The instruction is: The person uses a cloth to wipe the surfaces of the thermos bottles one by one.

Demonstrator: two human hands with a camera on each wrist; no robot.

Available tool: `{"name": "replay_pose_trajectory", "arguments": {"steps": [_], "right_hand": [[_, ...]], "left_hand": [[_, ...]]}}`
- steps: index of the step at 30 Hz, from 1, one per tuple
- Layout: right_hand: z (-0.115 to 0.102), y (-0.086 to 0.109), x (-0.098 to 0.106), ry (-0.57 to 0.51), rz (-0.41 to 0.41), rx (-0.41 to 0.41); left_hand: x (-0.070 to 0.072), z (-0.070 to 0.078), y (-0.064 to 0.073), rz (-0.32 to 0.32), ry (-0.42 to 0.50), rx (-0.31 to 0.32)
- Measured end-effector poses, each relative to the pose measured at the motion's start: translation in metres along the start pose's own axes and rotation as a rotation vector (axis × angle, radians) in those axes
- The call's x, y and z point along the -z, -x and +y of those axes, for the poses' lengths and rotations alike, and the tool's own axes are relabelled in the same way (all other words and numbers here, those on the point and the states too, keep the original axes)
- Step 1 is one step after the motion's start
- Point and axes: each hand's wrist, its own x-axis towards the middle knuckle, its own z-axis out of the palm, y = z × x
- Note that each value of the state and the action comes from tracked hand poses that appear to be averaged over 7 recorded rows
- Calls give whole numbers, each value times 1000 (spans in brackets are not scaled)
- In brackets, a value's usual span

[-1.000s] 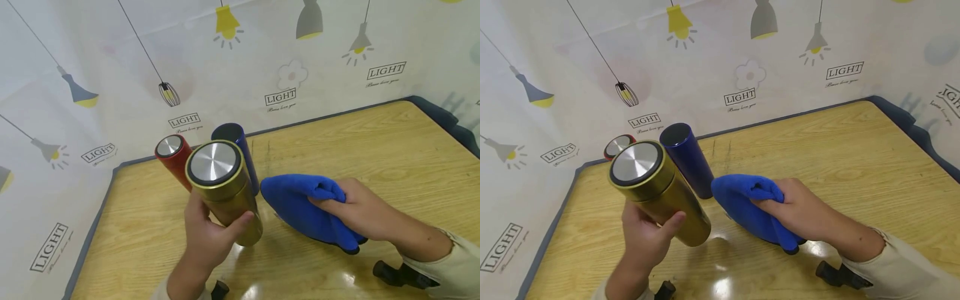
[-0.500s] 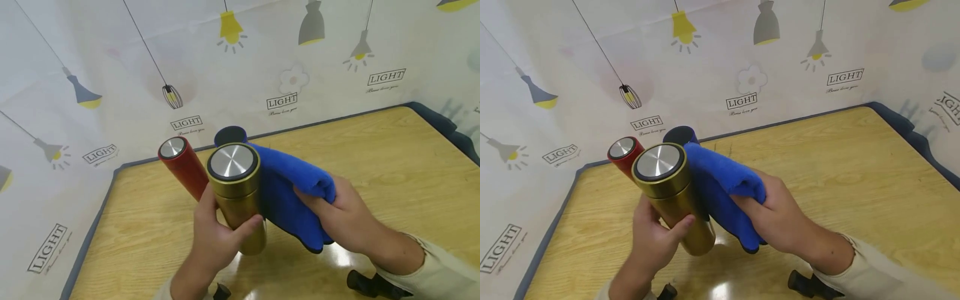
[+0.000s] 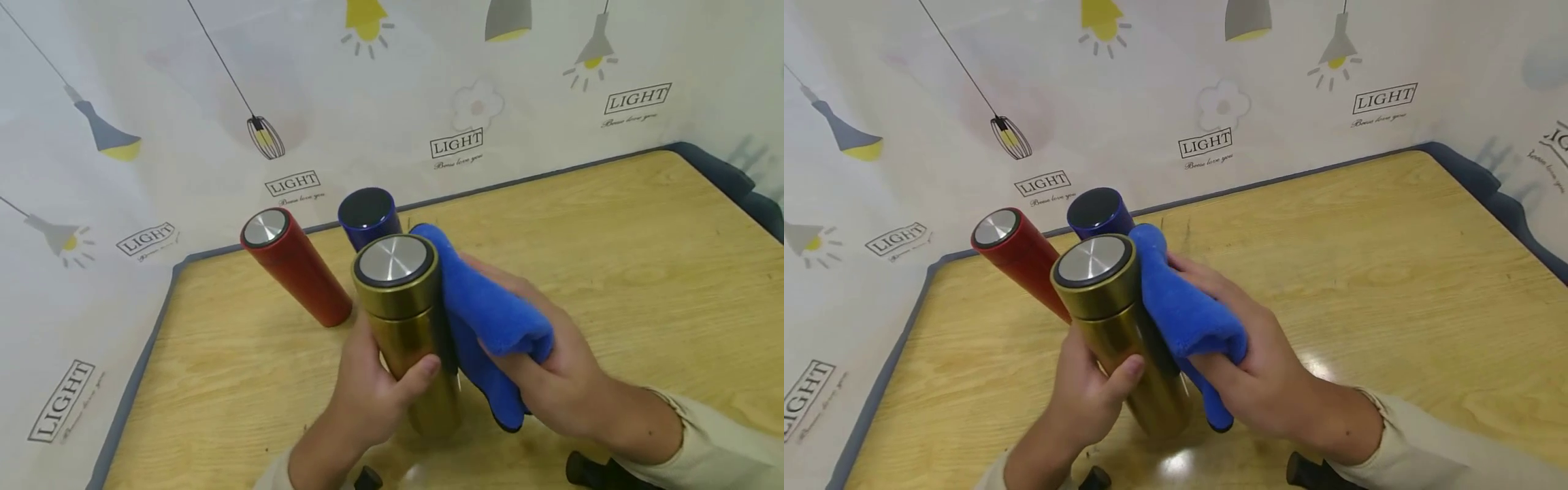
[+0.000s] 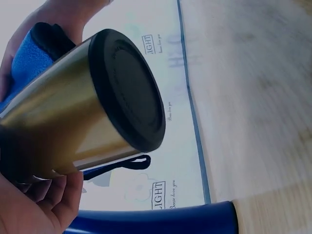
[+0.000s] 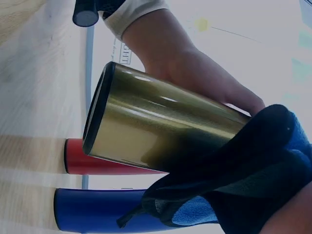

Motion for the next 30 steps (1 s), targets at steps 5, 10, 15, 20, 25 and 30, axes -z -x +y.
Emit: {"name": "replay_pose_trajectory", "arguments": {"steps": [5, 10, 15, 20, 25, 30], "right_hand": [[5, 2, -5, 19, 56, 30], [11, 5, -8, 110, 113, 84], [15, 6, -8, 147, 96, 176], [19, 8, -8, 192, 54, 253], [19, 7, -8, 227, 49, 274], [15, 5, -3, 244, 45, 247]], "left_hand": [[1, 4, -1, -36, -23, 71], [1, 4, -1, -35, -30, 62], [3, 3, 0, 0, 0, -8], [4, 2, 1, 39, 37, -56], [5, 2, 1, 41, 40, -69], [4, 2, 0, 18, 43, -49]]}}
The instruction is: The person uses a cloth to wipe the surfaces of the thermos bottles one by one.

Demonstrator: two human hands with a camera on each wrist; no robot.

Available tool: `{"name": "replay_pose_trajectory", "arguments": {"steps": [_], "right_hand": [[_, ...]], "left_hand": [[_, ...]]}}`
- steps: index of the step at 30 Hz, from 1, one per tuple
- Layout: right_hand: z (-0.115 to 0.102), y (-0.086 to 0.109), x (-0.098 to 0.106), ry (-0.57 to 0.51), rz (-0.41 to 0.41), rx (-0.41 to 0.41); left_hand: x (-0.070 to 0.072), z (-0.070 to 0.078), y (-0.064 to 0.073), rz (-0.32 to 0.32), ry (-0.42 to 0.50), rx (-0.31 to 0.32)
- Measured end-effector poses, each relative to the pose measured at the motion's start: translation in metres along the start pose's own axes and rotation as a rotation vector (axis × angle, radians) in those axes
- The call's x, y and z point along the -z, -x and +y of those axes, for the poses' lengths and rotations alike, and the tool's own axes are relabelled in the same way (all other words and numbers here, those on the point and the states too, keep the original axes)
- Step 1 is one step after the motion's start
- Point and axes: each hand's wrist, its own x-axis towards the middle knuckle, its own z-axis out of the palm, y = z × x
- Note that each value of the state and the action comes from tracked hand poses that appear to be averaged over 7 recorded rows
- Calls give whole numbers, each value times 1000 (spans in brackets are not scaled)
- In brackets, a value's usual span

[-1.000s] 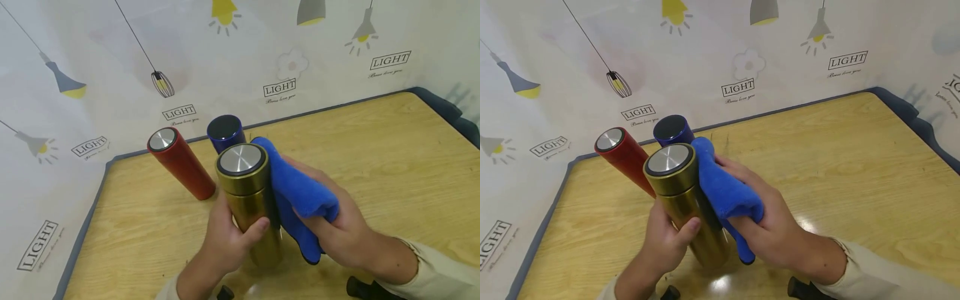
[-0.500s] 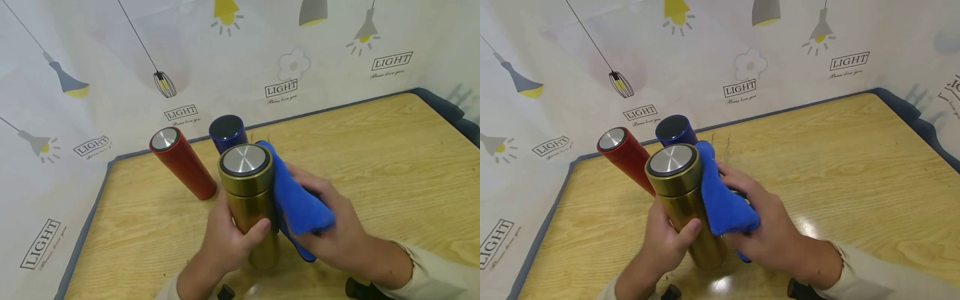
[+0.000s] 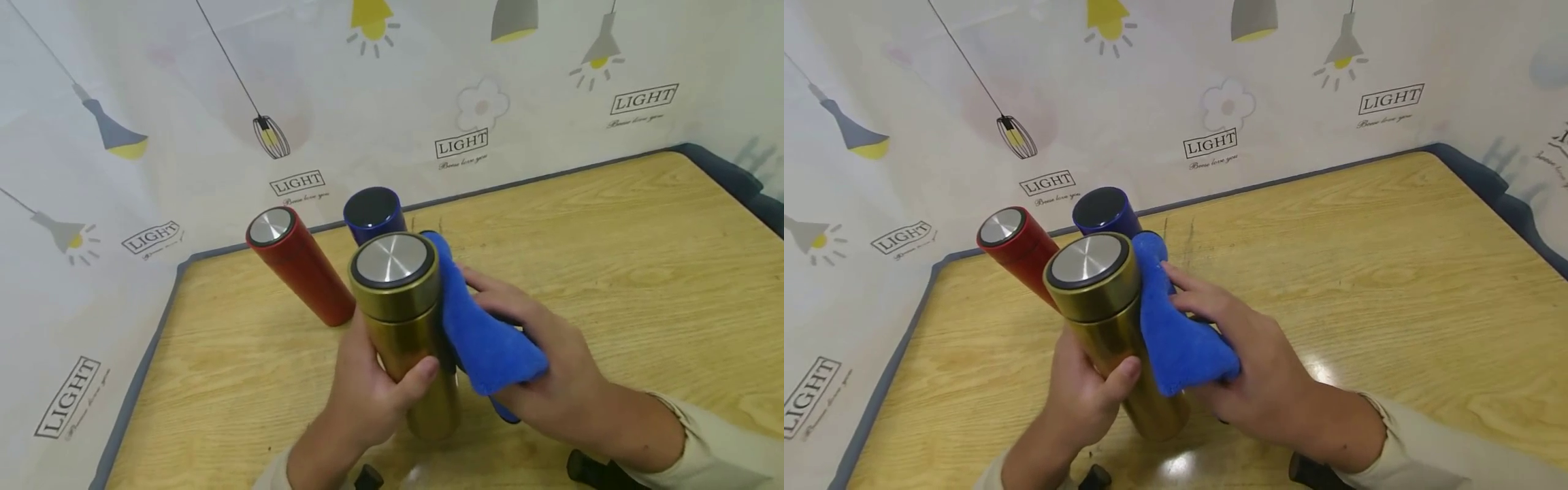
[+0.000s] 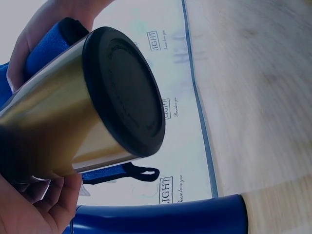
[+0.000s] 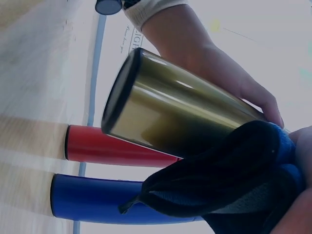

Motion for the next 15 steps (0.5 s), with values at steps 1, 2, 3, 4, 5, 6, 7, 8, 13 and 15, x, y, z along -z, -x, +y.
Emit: {"name": "replay_pose_trajectory", "arguments": {"steps": [1, 2, 3, 4, 5, 6, 7, 8, 13, 15], "right_hand": [[0, 0, 1, -3, -2, -8], [0, 0, 1, 0, 0, -13], [0, 0, 1, -2, 4, -15], [-1, 1, 1, 0, 8, -16], [-1, 3, 0, 1, 12, -14], [-1, 5, -2, 5, 13, -14], [-2, 7, -4, 12, 14, -14], [-2, 9, -5, 20, 16, -10], [-2, 11, -10, 40, 16, 10], [0, 9, -10, 37, 13, 30]], "left_hand": [[0, 0, 0, -7, 0, 9], [0, 0, 1, -15, -3, 22], [0, 0, 1, -24, -6, 36], [1, 0, 2, -33, -10, 49], [1, 0, 4, -39, -18, 60], [2, -1, 5, -44, -26, 69], [3, -1, 6, -44, -37, 72], [4, -1, 7, -43, -43, 73], [7, -1, 5, -16, -53, 17], [8, -1, 2, -10, -56, -2]]}}
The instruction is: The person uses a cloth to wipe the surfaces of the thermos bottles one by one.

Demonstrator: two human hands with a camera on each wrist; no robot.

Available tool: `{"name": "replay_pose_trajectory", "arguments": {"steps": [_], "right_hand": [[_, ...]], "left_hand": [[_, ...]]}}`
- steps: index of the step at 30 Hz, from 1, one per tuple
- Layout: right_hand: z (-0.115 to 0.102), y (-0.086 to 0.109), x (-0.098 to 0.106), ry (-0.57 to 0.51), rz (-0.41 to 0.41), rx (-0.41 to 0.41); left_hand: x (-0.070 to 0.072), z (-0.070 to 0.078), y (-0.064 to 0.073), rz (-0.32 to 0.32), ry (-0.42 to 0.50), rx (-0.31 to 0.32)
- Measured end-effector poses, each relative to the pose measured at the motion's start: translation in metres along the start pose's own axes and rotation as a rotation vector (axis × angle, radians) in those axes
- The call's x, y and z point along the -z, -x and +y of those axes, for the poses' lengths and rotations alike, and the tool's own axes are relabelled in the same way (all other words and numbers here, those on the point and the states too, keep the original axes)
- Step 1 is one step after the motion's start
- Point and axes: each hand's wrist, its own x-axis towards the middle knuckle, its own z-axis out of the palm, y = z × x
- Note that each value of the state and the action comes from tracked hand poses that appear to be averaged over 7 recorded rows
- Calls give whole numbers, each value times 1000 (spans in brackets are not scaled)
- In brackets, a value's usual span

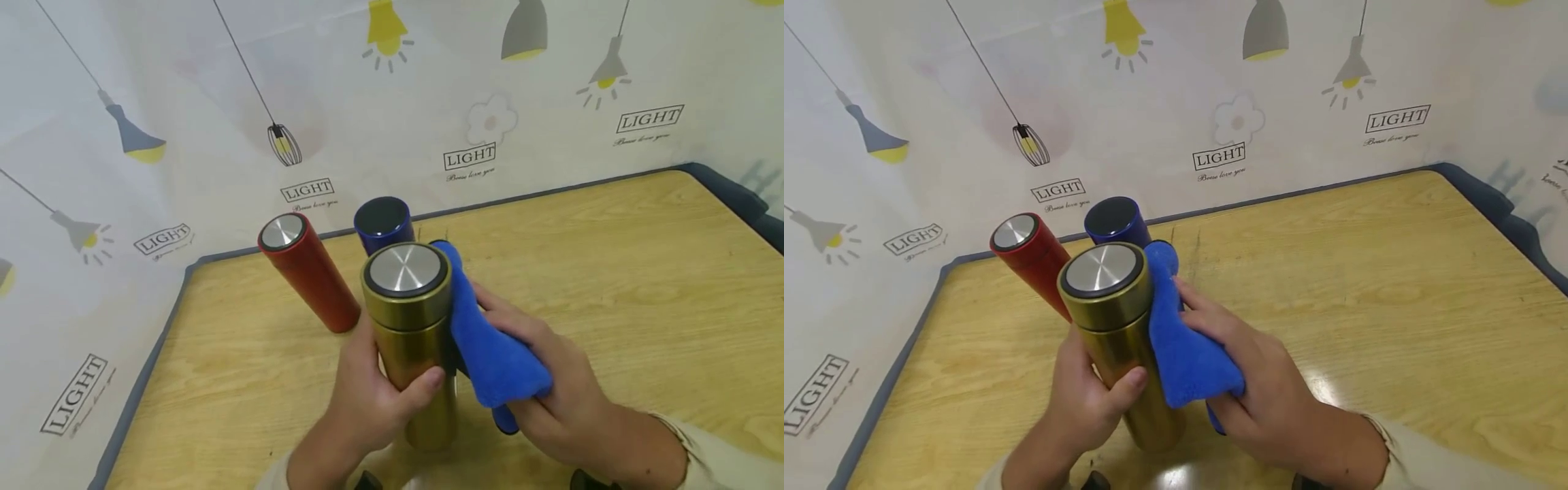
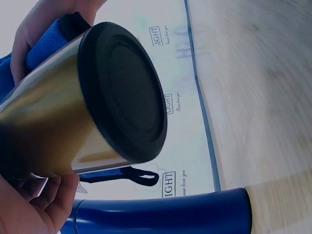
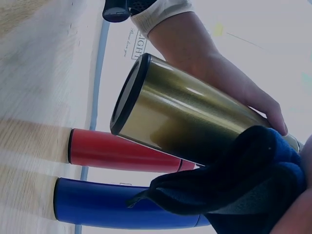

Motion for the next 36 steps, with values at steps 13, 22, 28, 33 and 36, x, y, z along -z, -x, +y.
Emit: {"name": "replay_pose_trajectory", "arguments": {"steps": [13, 22, 28, 33, 36], "right_hand": [[1, -1, 3, -11, 0, -9], [5, 1, 0, -82, -11, 39], [9, 3, -5, -63, -67, 85], [9, 4, -6, -7, -99, 84], [8, 4, -5, -12, -95, 83]], "left_hand": [[-5, 2, -2, 5, 2, 25], [-4, 2, -1, 52, 1, -47], [1, 0, 3, 141, 14, -107], [4, 0, -1, 174, 35, -148], [3, 1, -2, 167, 52, -137]]}}
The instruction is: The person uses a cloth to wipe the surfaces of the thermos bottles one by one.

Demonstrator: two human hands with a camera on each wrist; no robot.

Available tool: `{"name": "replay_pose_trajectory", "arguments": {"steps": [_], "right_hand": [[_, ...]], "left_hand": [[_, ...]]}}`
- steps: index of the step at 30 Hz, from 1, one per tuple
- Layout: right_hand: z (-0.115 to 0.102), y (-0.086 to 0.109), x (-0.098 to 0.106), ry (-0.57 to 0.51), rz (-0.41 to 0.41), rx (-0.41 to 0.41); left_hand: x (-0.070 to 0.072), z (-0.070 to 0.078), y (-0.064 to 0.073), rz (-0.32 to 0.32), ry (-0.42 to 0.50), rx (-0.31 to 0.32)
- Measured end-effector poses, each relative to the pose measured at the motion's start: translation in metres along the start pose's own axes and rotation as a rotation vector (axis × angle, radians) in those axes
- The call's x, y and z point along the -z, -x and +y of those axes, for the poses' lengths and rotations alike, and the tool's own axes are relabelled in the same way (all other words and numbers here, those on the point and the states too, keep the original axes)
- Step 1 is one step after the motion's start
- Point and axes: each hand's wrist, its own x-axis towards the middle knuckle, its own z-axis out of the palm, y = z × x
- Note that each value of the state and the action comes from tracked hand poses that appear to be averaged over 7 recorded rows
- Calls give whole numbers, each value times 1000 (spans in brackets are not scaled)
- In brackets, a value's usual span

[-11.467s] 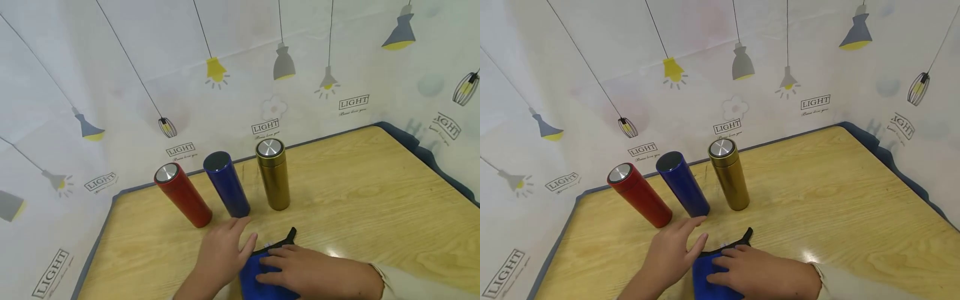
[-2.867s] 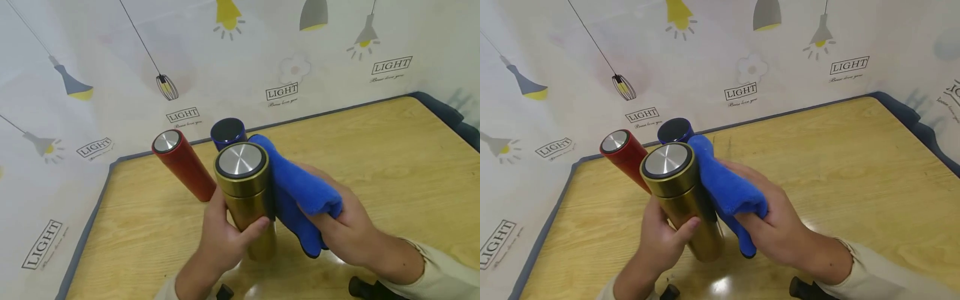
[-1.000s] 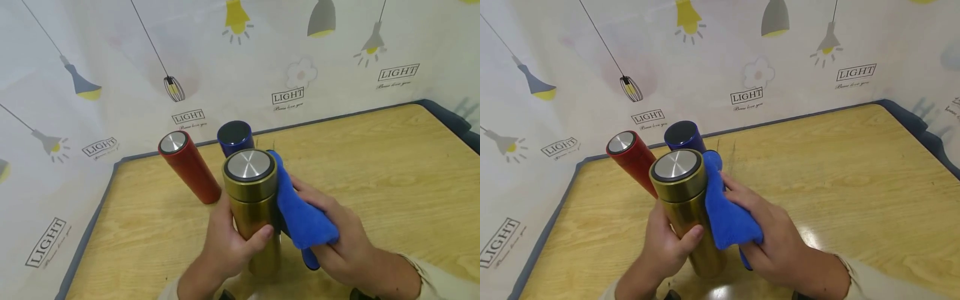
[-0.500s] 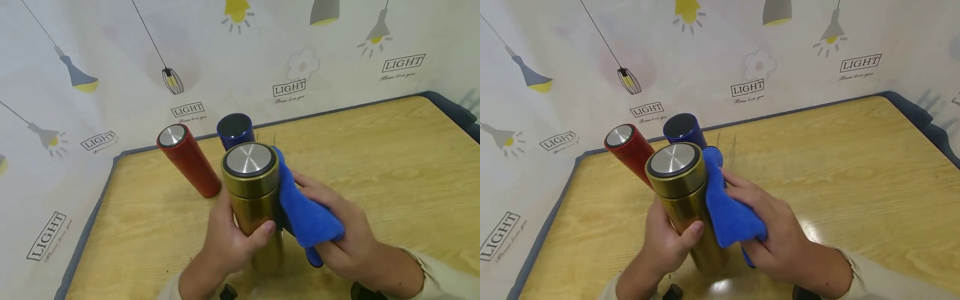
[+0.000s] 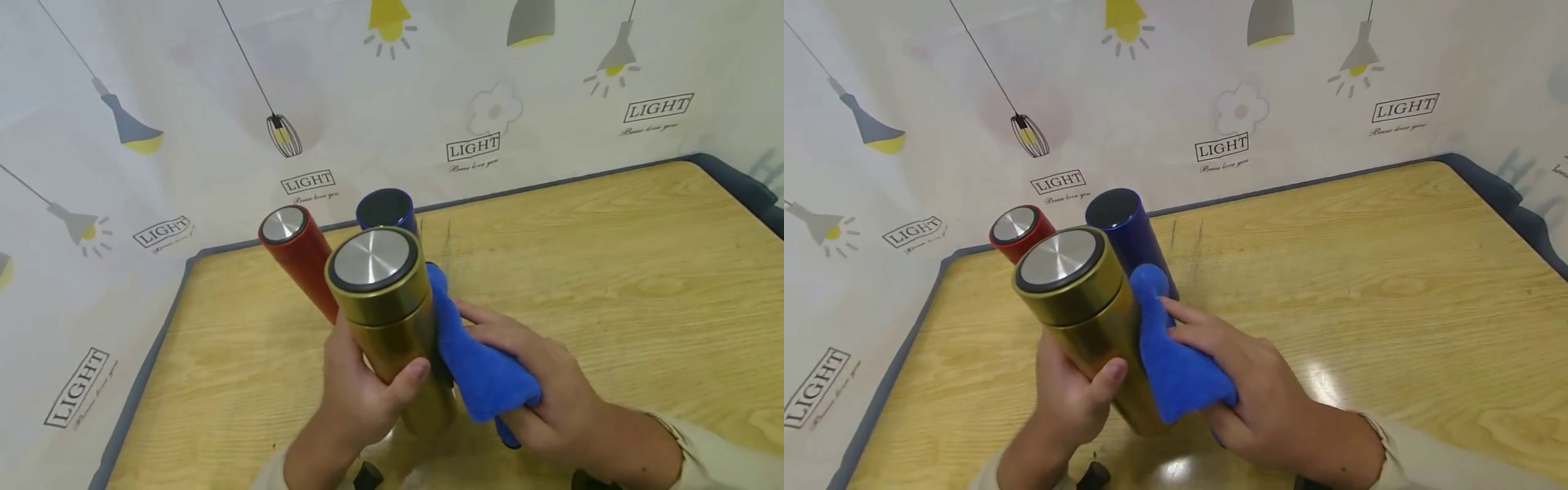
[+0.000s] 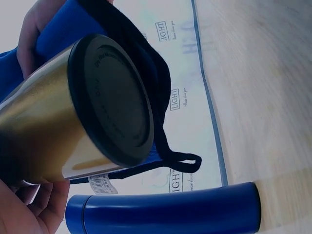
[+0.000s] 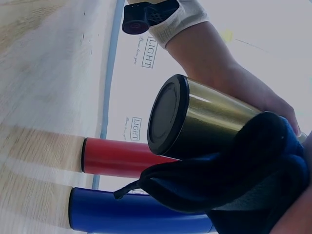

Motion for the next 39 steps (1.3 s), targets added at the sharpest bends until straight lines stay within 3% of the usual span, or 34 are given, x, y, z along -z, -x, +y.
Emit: {"name": "replay_pose_trajectory", "arguments": {"steps": [4, 12, 23, 31, 39], "right_hand": [[-1, 0, -1, -64, 32, -14], [-1, -1, 1, -157, 68, -15], [2, 0, 0, -84, 27, 1], [1, -1, 1, -117, 84, 11], [-8, -3, 5, 5, 10, -111]], "left_hand": [[-3, 0, 3, -19, 6, 30], [-5, -2, 2, -52, -8, 27], [0, -2, 1, -10, -32, 3], [-3, -1, 2, -57, -21, 26], [-3, -2, -1, -53, -65, 25]]}}
